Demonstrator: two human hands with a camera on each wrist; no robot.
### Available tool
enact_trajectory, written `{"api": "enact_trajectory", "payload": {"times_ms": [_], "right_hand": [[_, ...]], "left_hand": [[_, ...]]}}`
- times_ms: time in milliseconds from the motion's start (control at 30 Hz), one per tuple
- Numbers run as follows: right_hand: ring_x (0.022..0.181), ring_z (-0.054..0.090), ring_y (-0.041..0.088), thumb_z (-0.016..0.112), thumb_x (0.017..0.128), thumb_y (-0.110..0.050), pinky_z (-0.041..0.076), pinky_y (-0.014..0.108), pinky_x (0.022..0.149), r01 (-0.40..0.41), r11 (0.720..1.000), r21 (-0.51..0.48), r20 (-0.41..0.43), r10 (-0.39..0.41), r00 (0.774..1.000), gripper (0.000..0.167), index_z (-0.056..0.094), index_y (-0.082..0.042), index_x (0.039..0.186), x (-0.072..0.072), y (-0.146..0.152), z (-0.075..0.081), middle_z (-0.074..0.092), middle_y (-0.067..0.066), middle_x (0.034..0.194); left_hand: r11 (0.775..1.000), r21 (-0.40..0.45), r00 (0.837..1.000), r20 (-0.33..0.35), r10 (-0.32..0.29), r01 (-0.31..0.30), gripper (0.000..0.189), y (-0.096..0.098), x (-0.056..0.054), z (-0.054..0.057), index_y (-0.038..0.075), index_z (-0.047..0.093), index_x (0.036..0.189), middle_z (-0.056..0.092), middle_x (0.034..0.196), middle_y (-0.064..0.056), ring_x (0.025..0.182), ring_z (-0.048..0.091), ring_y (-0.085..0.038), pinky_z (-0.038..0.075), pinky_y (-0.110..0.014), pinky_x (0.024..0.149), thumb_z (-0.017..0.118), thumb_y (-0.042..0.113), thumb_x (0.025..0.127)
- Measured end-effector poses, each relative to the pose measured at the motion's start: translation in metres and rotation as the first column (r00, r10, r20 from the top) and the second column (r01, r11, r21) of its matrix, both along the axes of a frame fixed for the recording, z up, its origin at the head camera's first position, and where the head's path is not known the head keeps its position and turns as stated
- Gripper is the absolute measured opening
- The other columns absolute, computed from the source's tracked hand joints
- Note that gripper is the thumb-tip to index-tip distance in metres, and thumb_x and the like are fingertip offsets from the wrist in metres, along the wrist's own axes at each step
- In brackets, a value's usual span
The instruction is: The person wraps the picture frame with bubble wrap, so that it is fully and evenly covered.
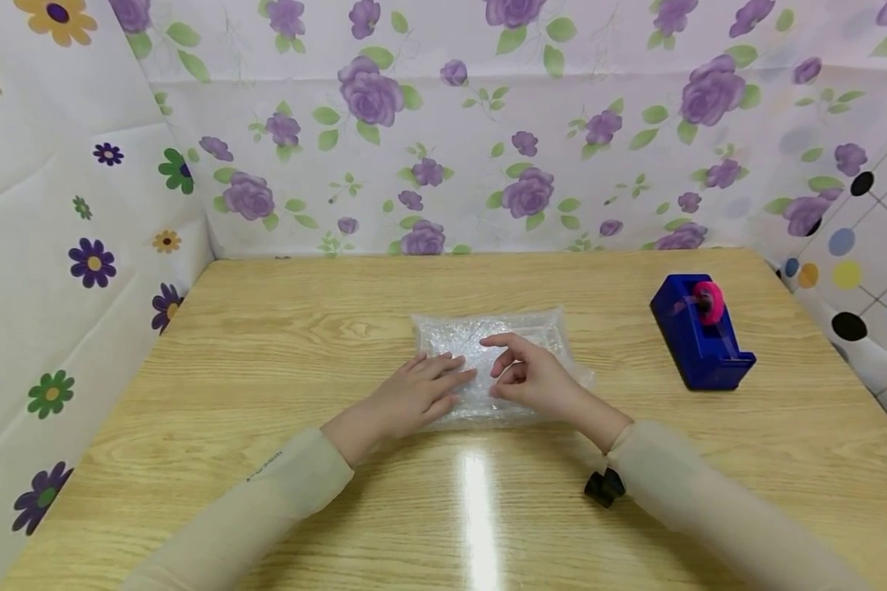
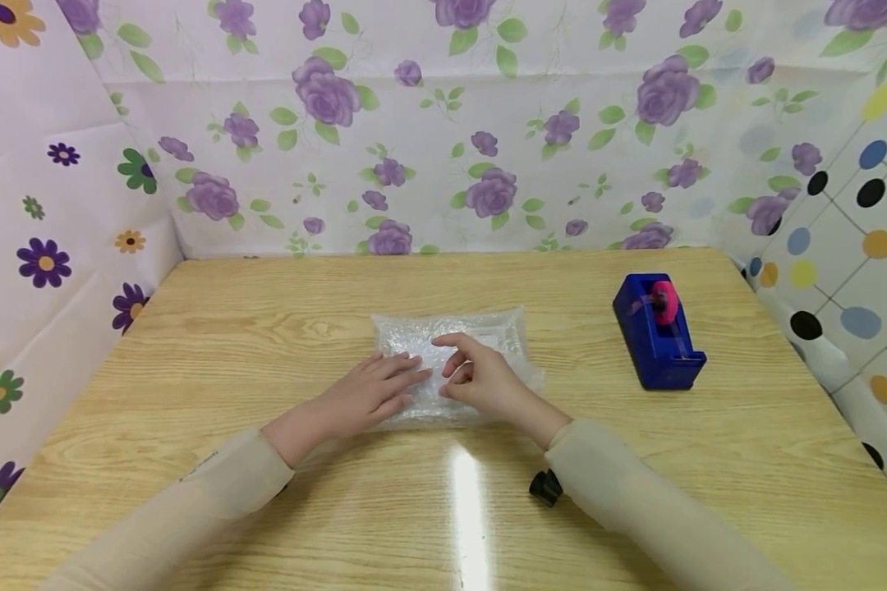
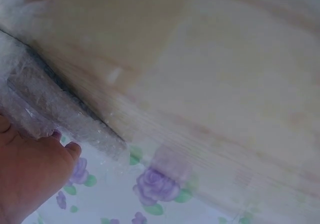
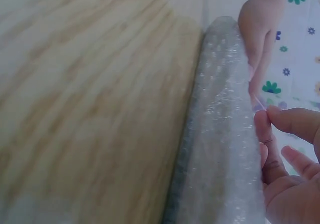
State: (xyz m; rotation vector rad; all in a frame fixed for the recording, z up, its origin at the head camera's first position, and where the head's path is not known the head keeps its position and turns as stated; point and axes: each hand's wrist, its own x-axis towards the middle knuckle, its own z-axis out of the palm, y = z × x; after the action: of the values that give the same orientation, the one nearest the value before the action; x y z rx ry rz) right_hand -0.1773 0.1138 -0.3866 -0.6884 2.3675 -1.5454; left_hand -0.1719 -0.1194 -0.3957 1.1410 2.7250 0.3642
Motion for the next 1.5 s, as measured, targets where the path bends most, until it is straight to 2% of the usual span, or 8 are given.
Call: {"api": "enact_trajectory", "payload": {"times_ms": [200,433,533,700,967,1200,1500], "right_hand": [[0.075,0.063,0.014,0.068,0.081,0.009,0.054,0.022,0.065,0.001,0.999,0.034,-0.005,-0.001,1.0,0.059,0.046,0.0,0.135,0.0011,-0.0021,-0.0057,0.057,0.017,0.094],[0.073,0.061,0.01,0.072,0.078,0.007,0.054,0.022,0.067,0.005,0.99,0.141,-0.132,0.014,0.991,0.061,0.047,-0.002,0.134,0.0028,-0.0043,-0.0083,0.059,0.012,0.09],[0.075,0.061,0.011,0.074,0.077,0.005,0.054,0.023,0.069,0.012,0.985,0.173,-0.16,0.016,0.987,0.063,0.048,-0.002,0.134,0.0032,-0.0049,-0.0083,0.059,0.011,0.089],[0.077,0.059,0.015,0.079,0.073,-0.001,0.054,0.028,0.07,0.072,0.971,0.227,-0.192,-0.028,0.981,0.066,0.05,-0.003,0.132,0.003,-0.0044,-0.0074,0.059,0.01,0.089],[0.08,0.056,0.02,0.083,0.071,-0.009,0.051,0.032,0.072,0.138,0.943,0.302,-0.196,-0.081,0.977,0.067,0.053,-0.002,0.13,0.0015,-0.0034,-0.006,0.057,0.012,0.091],[0.08,0.054,0.02,0.082,0.072,-0.011,0.049,0.031,0.07,0.139,0.932,0.335,-0.148,-0.094,0.985,0.063,0.054,-0.004,0.128,-0.0006,-0.0056,-0.0035,0.058,0.011,0.092],[0.075,0.052,0.018,0.08,0.075,-0.013,0.046,0.028,0.065,0.153,0.913,0.379,-0.166,-0.096,0.981,0.056,0.056,-0.004,0.125,-0.0018,-0.0078,-0.0034,0.058,0.009,0.088]], "left_hand": [[1.0,0.003,1.0,0.005,0.005,-0.005,0.047,0.0012,-0.0006,-0.0024,0.019,0.037,0.148,0.033,0.153,-0.008,0.144,0.025,-0.026,0.012,-0.049,0.12,0.038,0.034,0.103],[1.0,0.003,1.0,0.003,0.013,-0.013,0.047,0.0,-0.0018,-0.0037,0.019,0.036,0.148,0.032,0.154,-0.008,0.144,0.025,-0.026,0.011,-0.048,0.12,0.038,0.034,0.103],[1.0,0.002,1.0,0.003,0.012,-0.012,0.048,-0.0003,-0.002,-0.0032,0.019,0.036,0.148,0.032,0.154,-0.008,0.144,0.025,-0.026,0.012,-0.049,0.12,0.038,0.034,0.103],[1.0,-0.001,1.0,0.0,0.005,-0.005,0.047,0.0001,-0.0014,-0.0017,0.019,0.037,0.147,0.032,0.154,-0.008,0.144,0.025,-0.026,0.012,-0.049,0.119,0.038,0.034,0.103],[1.0,0.004,1.0,0.021,0.009,-0.01,0.046,-0.0008,-0.0021,-0.0025,0.024,0.038,0.147,0.031,0.155,-0.007,0.145,0.022,-0.026,0.01,-0.05,0.12,0.038,0.035,0.103],[1.0,0.006,0.999,0.047,0.01,-0.011,0.043,-0.0018,-0.0038,-0.0047,0.029,0.039,0.146,0.03,0.155,-0.007,0.146,0.019,-0.025,0.009,-0.051,0.119,0.036,0.035,0.103],[1.0,0.0,0.998,0.056,0.011,-0.011,0.043,-0.001,-0.0041,-0.0041,0.029,0.039,0.146,0.03,0.155,-0.008,0.146,0.019,-0.025,0.009,-0.051,0.119,0.036,0.035,0.103]]}}
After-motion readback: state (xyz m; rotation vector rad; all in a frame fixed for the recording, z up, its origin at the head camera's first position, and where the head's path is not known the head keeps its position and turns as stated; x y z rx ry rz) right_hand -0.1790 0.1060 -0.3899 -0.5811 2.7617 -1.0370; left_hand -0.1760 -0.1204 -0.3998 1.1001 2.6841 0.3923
